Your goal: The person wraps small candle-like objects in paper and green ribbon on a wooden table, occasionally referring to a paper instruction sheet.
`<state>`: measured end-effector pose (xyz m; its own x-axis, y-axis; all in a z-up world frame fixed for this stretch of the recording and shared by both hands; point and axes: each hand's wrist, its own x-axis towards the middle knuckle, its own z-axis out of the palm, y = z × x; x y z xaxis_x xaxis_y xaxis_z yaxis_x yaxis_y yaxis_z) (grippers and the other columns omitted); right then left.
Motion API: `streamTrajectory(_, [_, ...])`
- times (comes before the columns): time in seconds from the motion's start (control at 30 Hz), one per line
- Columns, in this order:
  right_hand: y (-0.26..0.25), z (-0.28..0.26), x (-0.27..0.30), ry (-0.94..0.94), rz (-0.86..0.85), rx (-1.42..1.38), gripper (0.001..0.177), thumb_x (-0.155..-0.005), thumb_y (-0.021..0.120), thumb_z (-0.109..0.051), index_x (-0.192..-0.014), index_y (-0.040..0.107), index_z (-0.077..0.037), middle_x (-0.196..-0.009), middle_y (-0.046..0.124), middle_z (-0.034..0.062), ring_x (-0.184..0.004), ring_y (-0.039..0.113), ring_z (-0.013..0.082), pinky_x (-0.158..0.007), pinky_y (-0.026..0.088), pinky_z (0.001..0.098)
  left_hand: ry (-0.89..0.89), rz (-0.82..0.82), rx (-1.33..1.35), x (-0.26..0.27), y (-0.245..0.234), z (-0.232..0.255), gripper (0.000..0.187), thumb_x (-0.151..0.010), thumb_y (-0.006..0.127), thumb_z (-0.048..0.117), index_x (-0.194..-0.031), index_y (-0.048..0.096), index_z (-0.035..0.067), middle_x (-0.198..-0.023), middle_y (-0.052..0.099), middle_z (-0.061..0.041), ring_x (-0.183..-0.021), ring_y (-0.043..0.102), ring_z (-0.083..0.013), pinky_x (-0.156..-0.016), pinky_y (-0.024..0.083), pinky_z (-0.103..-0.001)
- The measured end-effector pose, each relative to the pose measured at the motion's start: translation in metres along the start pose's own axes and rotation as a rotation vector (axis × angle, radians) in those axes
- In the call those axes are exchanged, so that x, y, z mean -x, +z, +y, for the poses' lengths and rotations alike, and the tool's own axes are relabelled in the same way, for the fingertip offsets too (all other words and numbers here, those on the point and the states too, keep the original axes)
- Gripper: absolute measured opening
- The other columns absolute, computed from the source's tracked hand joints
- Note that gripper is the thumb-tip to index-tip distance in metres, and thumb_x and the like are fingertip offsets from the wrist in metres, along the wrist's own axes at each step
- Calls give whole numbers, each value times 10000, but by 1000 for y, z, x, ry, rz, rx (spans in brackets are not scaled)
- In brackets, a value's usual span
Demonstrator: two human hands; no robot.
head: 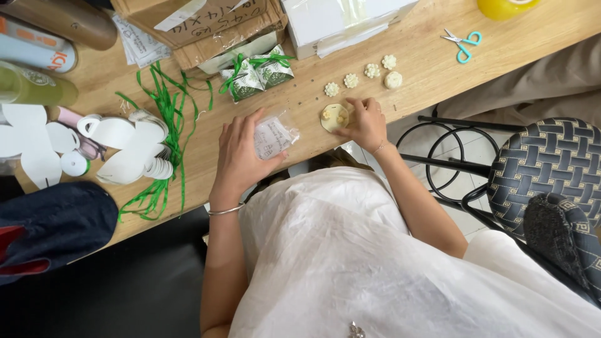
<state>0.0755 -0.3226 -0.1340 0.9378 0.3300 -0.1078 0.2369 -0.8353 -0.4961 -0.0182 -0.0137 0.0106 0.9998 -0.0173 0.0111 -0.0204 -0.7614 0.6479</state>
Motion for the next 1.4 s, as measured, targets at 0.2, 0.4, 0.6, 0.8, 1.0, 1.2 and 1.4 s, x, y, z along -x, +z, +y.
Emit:
streamTrajectory(0.2, [18,-13,7,45,92,76,863,-630,949,-515,-1356,622,-181,-1176,516,128,-1100,506,327,-888,445,453,-12,-5,1,4,-2,6,947,-671,907,341,-1474,462,106,-1252,558,-142,-1223,523,-356,-1168,279,-585])
streamTrajectory(0.4, [19,-21,4,24,81,74,814,-635,940,-414,-1272,563,-75,-1212,507,154,-1142,508,339,-894,422,467,-27,-29,2,0,-3,7,952,-667,912,343,-1470,455,113,-1216,557,-129,-1206,533,-339,-1168,264,-599])
streamTrajectory(0.6, [-15,-67,-2,135,-3,-731,686,-762,850,-181,-1310,467,-26,-1213,631,86,-1137,638,181,-928,552,320,36,28,10,-8,-17,13,973,-679,920,342,-1496,434,129,-1229,536,-118,-1202,537,-334,-1154,284,-595])
streamTrajectory(0.8, [-70,-115,-17,-16,-38,-1014,671,-813,816,-51,-1382,462,-30,-1305,607,71,-1231,613,149,-1021,540,299,87,74,75,-13,-25,16,1004,-646,935,266,-1498,421,130,-1275,495,-136,-1229,492,-371,-1105,351,-544])
streamTrajectory(1.0, [-81,-139,-18,-74,-164,-1097,688,-802,784,9,-1415,473,2,-1313,613,81,-1238,607,147,-1079,523,300,110,70,97,-14,-29,12,998,-660,916,209,-1513,404,127,-1263,477,-139,-1190,489,-353,-1066,370,-530])
streamTrajectory(1.2, [-83,-145,-11,-100,-312,-1218,734,-786,753,87,-1455,456,29,-1377,581,79,-1286,575,148,-1091,499,295,142,87,96,-7,-29,7,1006,-677,912,196,-1540,398,150,-1270,440,-143,-1215,462,-365,-1070,358,-539])
streamTrajectory(1.4, [-79,-147,-7,-153,-380,-1313,800,-750,745,128,-1479,433,23,-1441,523,82,-1350,538,158,-1153,472,310,100,-6,66,-6,-44,20,1009,-635,897,190,-1534,440,208,-1253,454,-120,-1178,480,-339,-1066,359,-535])
